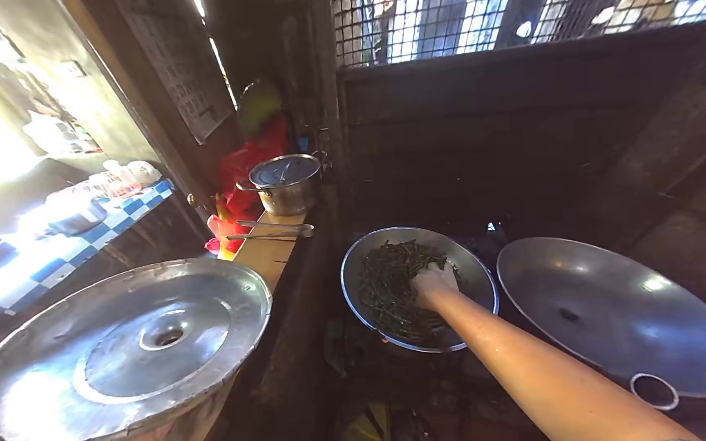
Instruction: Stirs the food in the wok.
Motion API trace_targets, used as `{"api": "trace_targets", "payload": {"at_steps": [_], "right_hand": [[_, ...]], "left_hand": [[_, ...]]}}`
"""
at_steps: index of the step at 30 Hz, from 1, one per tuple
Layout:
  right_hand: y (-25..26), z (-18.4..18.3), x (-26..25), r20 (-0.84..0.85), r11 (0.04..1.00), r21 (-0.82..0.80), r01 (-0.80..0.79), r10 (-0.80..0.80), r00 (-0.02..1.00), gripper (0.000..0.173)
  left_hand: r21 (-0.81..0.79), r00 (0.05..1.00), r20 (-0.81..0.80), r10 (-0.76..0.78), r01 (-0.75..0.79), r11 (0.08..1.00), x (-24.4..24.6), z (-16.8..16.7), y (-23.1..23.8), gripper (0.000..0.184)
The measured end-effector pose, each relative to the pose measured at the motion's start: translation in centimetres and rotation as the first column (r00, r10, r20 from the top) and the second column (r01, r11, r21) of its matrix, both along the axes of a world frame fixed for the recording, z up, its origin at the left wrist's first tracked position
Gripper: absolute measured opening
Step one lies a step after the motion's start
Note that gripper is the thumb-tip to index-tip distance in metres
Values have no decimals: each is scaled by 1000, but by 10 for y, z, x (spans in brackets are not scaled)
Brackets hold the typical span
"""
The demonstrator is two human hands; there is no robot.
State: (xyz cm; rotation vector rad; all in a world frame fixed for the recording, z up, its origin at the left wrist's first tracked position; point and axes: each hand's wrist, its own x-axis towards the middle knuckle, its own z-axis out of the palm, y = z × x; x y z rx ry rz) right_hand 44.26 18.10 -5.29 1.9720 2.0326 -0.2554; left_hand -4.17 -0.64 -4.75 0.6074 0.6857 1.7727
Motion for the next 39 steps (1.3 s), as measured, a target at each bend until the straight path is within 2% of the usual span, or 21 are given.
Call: {"api": "trace_targets", "payload": {"at_steps": [1,3,4,6,7,9,13,16,20,22,24,27,29,32,33,36,37,39], "right_hand": [[0,8,3,-27,999,30,21,-20,999,39],[-3,28,4,-39,996,58,66,-64,997,51],[-7,38,5,-47,994,74,80,-77,996,49],[-18,47,11,-62,987,112,112,-105,993,39],[-25,48,17,-67,983,134,124,-116,991,31],[-40,46,29,-74,977,149,152,-142,987,20],[-51,43,30,-78,985,66,158,-152,985,23],[-36,27,10,-148,994,11,110,-107,983,23],[-15,-9,-22,-68,994,-105,30,-37,997,24],[-9,-27,-32,-48,997,-82,7,-11,999,28],[-5,-40,-41,-16,998,-66,-22,21,1000,35],[-3,-49,-52,54,996,-81,-44,49,997,32],[-2,-40,-53,57,997,-74,-23,27,998,26],[4,-10,-41,-24,999,28,42,-41,999,26],[7,1,-33,-52,997,42,70,-68,996,33],[2,46,-2,-183,981,68,179,-164,969,78],[-13,62,11,-223,973,125,193,-162,961,82],[-62,83,36,-281,960,182,213,-157,947,69]], "left_hand": [[51,999,11,-38,38,998,-11,-12,3,33],[114,993,-24,-116,118,986,-16,-16,5,35],[133,989,-56,-135,142,981,-14,-12,4,37],[-25,994,-71,78,-80,996,26,22,-2,36],[-48,994,-62,94,-97,994,31,26,-2,33],[-39,998,-52,36,-38,998,25,24,-2,32],[-5,1000,-15,3,-3,1000,23,22,0,42],[-43,998,-6,59,-59,997,31,29,-2,42],[-54,995,80,54,-50,997,29,28,0,29],[-56,991,126,51,-44,997,23,21,0,27],[-20,985,174,-19,23,1000,4,3,2,33],[-15,986,163,-39,42,999,-9,-9,3,47],[-88,987,157,35,-21,996,8,9,3,56],[-132,984,159,84,-64,989,32,31,1,52],[-149,985,141,101,-80,986,39,37,0,52],[-202,992,70,108,-92,975,49,51,-2,52],[-231,992,27,124,-114,966,52,55,-2,49],[-279,985,-63,162,-173,945,74,77,-5,41]]}}
